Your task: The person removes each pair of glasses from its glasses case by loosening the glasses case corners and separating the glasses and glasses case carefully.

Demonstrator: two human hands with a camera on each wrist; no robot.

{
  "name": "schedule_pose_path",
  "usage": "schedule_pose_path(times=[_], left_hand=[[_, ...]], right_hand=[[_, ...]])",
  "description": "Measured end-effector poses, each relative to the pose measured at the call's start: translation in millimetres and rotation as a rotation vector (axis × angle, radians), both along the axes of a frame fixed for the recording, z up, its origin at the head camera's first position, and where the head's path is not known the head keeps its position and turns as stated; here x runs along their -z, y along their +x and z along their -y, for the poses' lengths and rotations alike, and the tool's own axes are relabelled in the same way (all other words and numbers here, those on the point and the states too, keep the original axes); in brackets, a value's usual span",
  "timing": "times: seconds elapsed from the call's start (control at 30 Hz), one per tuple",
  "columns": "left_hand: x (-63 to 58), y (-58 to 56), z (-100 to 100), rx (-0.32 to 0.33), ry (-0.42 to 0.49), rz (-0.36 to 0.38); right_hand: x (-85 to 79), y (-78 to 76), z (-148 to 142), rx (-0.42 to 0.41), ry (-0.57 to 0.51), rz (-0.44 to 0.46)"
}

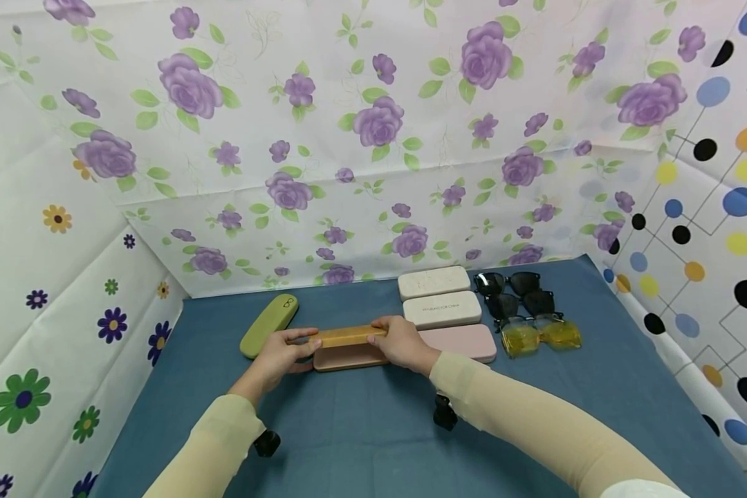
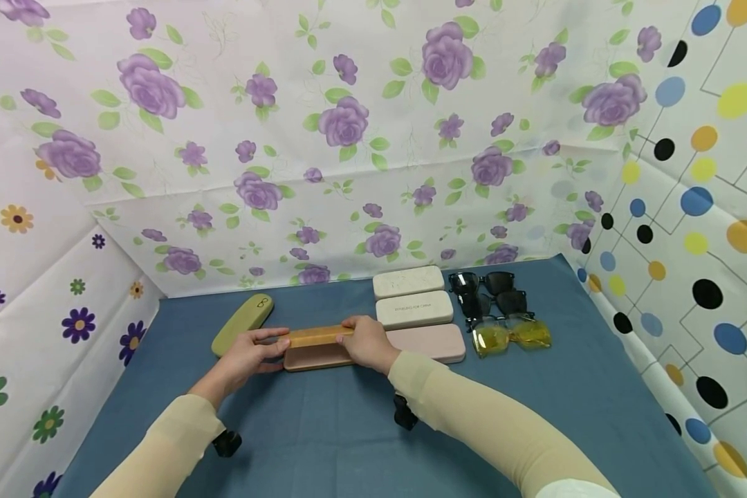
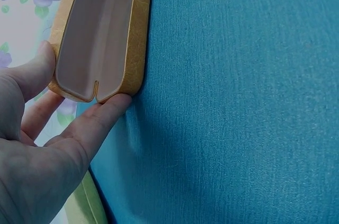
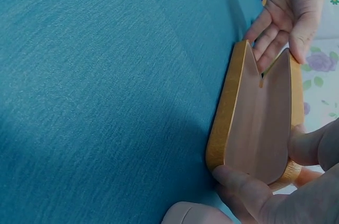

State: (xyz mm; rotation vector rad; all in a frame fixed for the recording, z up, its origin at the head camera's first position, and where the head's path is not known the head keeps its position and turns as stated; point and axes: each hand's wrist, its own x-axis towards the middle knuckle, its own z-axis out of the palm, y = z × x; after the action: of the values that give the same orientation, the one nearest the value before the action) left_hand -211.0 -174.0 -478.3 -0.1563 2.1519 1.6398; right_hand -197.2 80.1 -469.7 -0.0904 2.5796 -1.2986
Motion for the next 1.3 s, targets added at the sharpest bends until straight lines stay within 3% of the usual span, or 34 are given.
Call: schedule_pose_path(times=[0.7, 1.3], left_hand=[[-2.1, 4.4, 1.2, 0.004, 0.018, -0.003], [3.1, 0.6, 3.2, 0.03, -0.001, -0.013]], right_hand=[[0.0, 2.9, 1.1, -0.01, 0.022, -0.018], [0.0, 2.9, 1.0, -0.02, 0.042, -0.044]])
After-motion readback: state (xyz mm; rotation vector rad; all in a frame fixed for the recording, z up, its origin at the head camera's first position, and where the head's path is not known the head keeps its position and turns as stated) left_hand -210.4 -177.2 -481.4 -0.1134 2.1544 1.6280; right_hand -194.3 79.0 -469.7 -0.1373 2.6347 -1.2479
